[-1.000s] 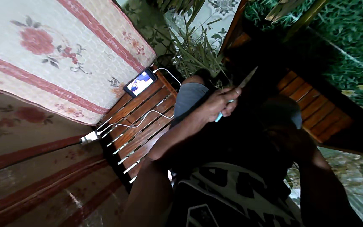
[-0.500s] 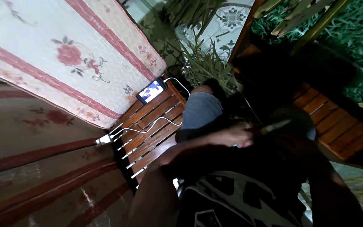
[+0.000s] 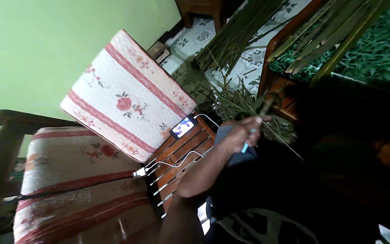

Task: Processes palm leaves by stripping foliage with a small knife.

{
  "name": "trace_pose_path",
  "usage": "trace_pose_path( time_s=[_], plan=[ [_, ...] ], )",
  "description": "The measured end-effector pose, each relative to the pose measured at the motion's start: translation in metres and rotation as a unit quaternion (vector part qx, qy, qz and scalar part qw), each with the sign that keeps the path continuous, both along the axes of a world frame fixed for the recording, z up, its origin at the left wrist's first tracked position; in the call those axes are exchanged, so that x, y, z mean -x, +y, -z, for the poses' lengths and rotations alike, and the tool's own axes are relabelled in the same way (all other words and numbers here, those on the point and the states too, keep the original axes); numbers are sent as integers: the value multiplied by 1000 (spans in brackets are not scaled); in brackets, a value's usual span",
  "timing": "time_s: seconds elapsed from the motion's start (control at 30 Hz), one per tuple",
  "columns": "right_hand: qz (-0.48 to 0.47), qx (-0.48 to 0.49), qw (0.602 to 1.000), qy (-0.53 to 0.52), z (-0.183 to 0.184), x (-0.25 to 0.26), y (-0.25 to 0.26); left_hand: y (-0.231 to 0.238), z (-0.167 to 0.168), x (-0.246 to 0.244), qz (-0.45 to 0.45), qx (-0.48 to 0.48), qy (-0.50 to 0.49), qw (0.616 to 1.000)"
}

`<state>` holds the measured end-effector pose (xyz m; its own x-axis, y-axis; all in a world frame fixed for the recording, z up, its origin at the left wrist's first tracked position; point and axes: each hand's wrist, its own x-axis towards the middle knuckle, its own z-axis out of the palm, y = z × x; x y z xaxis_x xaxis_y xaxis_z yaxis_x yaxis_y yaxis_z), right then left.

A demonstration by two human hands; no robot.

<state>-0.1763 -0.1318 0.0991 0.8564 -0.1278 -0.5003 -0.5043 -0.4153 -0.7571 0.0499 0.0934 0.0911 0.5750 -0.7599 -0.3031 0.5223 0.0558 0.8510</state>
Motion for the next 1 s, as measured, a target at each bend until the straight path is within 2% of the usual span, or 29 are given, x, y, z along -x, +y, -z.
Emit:
trace_pose_path(
  time_s=[0.07,0.17,0.23,0.33,0.43,0.47,0.6,0.67,0.8,0.87,0.9,0.93,0.97,1.0],
  plan=[
    [26,-20,999,-8,0,7,-2,2,-1,-10,-9,16,8,1000],
    [40,-12,999,-30,3,13,-4,-17,2,28,95,-25,-12,995],
    [24,9,1000,13,2,14,-10,-25,-3,43,136,-43,-20,990],
    [25,40,999,23,5,30,-19,-17,-29,14,74,-37,-24,996],
    [28,79,988,-130,46,70,-41,2,-45,-27,19,-13,-58,998],
    [19,79,985,-149,59,83,-52,7,-52,-37,2,-7,-72,997],
    [134,10,991,-23,89,123,-81,28,-77,-83,-64,10,-121,991],
    [159,12,987,-25,104,143,-96,36,-89,-108,-112,11,-148,983],
    [250,20,967,-38,51,141,-65,37,-92,-125,-204,8,-165,965],
    [208,-13,974,-87,75,147,-84,24,-70,-100,-155,-6,-156,976],
    [188,-35,975,-111,82,141,-89,15,-52,-82,-92,-41,-175,979],
    [181,-43,975,-122,81,129,-87,7,-33,-63,8,-109,-221,969],
    [194,-34,973,-117,70,112,-78,-4,-14,-45,135,-206,-306,920],
    [217,-9,971,-96,52,89,-65,-16,1,-28,260,-302,-408,822]
  ],
)
